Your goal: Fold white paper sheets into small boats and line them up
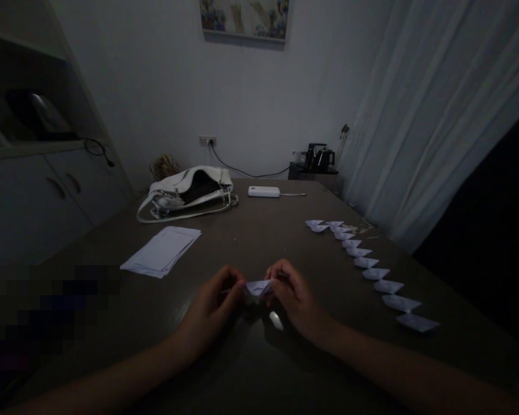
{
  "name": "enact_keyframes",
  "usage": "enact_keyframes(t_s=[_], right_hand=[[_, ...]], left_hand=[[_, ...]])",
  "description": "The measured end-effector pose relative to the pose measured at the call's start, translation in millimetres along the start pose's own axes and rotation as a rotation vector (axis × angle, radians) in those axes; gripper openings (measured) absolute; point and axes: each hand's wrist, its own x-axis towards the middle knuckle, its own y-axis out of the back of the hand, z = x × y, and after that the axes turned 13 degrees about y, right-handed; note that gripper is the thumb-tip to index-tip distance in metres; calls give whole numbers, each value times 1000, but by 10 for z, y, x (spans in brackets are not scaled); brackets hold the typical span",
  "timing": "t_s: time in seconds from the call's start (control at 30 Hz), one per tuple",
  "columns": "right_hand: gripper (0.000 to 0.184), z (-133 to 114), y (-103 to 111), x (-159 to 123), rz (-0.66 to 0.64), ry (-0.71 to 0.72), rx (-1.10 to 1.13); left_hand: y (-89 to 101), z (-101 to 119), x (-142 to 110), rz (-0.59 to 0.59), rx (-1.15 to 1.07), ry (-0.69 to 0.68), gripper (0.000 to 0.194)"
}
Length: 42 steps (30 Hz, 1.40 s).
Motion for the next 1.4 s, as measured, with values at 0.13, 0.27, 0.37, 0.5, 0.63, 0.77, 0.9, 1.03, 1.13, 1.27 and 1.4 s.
enact_keyframes(t_s=[0.13,0.27,0.37,0.5,0.63,0.77,0.9,1.03,1.13,1.27,1.4], right_hand=[[16,-15,1,11,35,25,-5],[17,-62,-12,-1,-59,48,-58],[17,-84,-16,-8,-106,83,-126],[15,-86,-16,6,-106,89,-94],[13,-78,-20,17,-99,82,-109],[15,-70,-21,14,-98,80,-92],[16,-70,-18,14,-97,100,-118],[15,-78,-14,15,-108,96,-123],[16,-90,-5,14,-120,89,-144],[17,-104,3,16,-132,82,-154],[17,-95,-3,21,-119,84,-155]], left_hand=[[0,-14,0,-3,-18,-4,22],[7,31,-35,-7,-62,-18,21],[8,77,-57,-102,66,-77,30],[7,78,-54,-109,224,-171,11],[13,34,-38,-79,209,-176,11],[12,24,-29,-98,190,-132,13],[5,33,-33,-99,164,-83,15],[0,35,-48,-93,151,-26,25],[-7,38,-53,-91,184,-14,27],[-16,54,-47,-126,232,-23,22],[-12,85,-53,-115,249,-34,21]])
